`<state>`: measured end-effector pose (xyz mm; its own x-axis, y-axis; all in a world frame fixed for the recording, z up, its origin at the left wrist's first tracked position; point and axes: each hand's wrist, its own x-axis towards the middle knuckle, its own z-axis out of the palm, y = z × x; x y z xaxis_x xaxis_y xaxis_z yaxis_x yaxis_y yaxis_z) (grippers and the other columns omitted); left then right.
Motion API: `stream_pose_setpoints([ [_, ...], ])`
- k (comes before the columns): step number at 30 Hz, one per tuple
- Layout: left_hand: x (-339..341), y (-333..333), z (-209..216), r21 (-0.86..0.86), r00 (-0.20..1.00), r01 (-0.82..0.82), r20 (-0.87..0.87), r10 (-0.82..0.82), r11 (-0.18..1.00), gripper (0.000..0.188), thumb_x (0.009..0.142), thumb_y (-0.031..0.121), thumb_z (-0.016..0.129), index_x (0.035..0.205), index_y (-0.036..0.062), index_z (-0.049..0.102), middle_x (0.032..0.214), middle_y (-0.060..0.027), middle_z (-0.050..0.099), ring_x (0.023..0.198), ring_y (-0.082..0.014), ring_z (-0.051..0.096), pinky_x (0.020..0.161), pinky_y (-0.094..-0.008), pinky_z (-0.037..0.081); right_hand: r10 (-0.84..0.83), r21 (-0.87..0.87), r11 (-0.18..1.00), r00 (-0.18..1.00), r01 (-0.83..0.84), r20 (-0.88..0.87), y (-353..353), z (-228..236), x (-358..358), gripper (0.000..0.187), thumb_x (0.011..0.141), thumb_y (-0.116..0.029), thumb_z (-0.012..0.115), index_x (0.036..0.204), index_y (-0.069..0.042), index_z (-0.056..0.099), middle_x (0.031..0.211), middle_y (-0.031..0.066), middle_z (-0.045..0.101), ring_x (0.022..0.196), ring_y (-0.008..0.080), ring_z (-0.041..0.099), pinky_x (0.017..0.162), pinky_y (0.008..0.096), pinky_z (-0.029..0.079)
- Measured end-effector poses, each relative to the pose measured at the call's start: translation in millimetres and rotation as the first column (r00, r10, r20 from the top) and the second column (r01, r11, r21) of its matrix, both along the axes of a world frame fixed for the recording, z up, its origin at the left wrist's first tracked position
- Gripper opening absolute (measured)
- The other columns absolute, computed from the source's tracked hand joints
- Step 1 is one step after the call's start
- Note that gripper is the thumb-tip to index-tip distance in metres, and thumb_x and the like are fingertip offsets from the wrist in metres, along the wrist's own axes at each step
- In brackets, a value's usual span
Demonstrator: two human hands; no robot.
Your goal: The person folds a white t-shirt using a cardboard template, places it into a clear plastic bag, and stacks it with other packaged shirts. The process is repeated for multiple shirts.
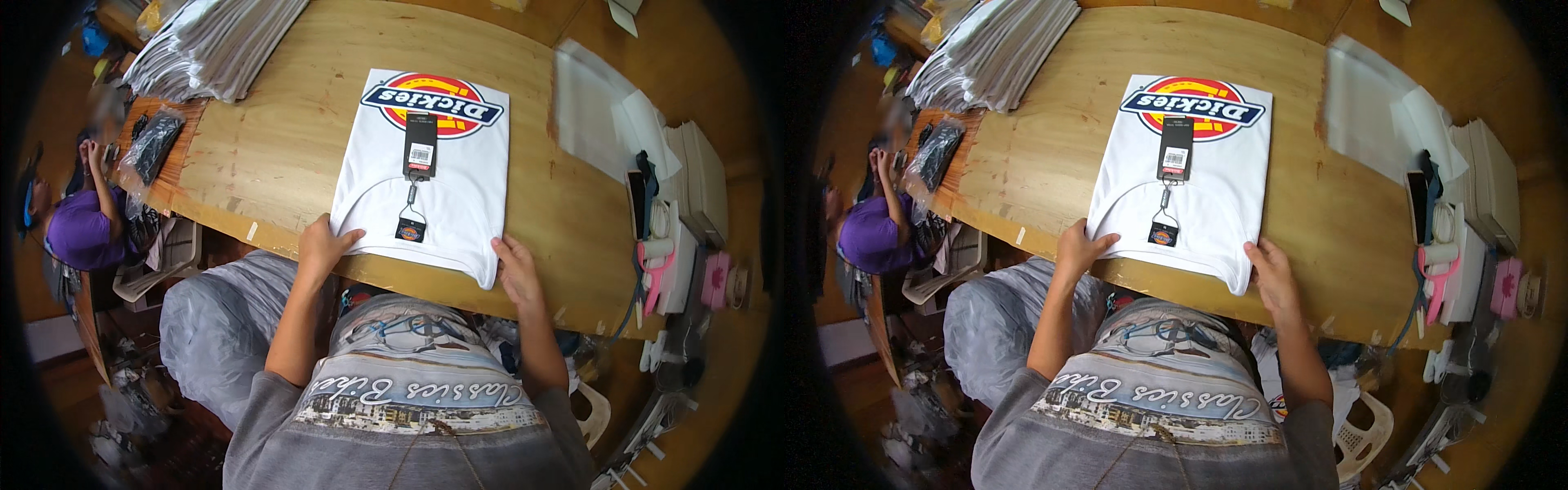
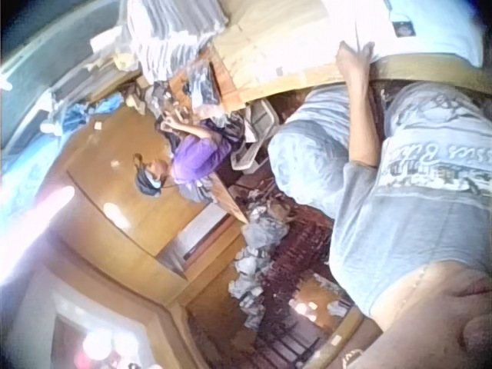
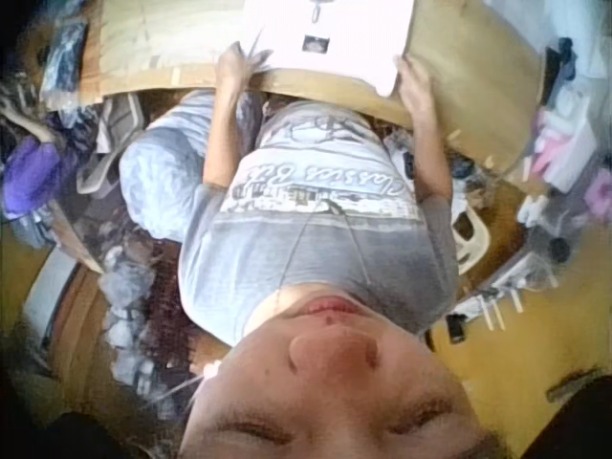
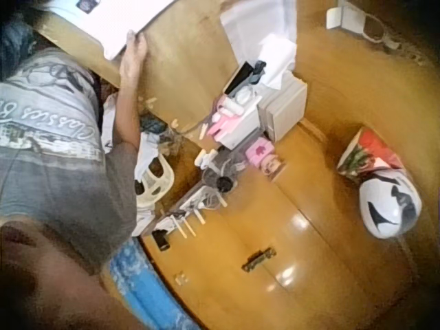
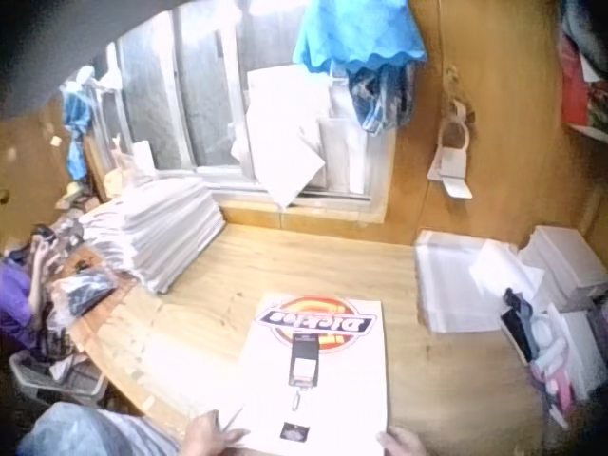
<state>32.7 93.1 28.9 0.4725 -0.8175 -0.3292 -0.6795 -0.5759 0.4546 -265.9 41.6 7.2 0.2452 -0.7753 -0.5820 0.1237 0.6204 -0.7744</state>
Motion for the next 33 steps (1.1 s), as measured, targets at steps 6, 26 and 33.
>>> stream_pose_setpoints([
  [6,14.5,19.9,18.6,-0.308,0.989,-0.04,-0.148,-0.006,0.95,0.04,0.063,0.023,0.072,0.084,-0.0033,0.051,0.076,-0.0163,0.06,0.068,-0.0206,0.059,0.062,-0.0314,0.046,0.19,0.002,0.98,0.948,-0.197,0.256,-13.1,1.5,15.1,0.049,0.078,-0.007,0.054,0.121,0.005,0.032,0.113,0.0127,0.047,0.099,0.0195,0.049,0.086,0.0308,0.04],
  [26,485.4,-163.0,218.0,-0.935,0.998,-0.057,-0.04,0.056,0.35,0.02,0.081,0.022,0.056,0.083,0.0015,0.055,0.075,0.0016,0.05,0.072,-0.0066,0.043,0.065,-0.0202,0.035,0.424,-0.58,0.808,0.79,-0.108,0.443,-231.5,215.0,505.8,0.02,0.081,-0.011,0.051,0.099,-0.004,0.047,0.079,0.0055,0.057,0.059,0.0114,0.057,0.04,0.0249,0.046],
  [33,565.5,-185.9,100.9,-0.857,0.983,0.182,0.148,-0.109,0.482,0.027,0.086,0.022,0.045,0.099,0.0001,0.054,0.097,-0.0076,0.056,0.087,-0.0165,0.051,0.082,-0.0275,0.037,0.323,-0.383,0.915,0.795,-0.124,0.513,-221.3,149.4,495.9,0.06,0.083,-0.019,0.05,0.126,-0.009,0.01,0.083,0.0225,0.055,0.061,0.027,0.06,0.046,0.033,0.049],
])
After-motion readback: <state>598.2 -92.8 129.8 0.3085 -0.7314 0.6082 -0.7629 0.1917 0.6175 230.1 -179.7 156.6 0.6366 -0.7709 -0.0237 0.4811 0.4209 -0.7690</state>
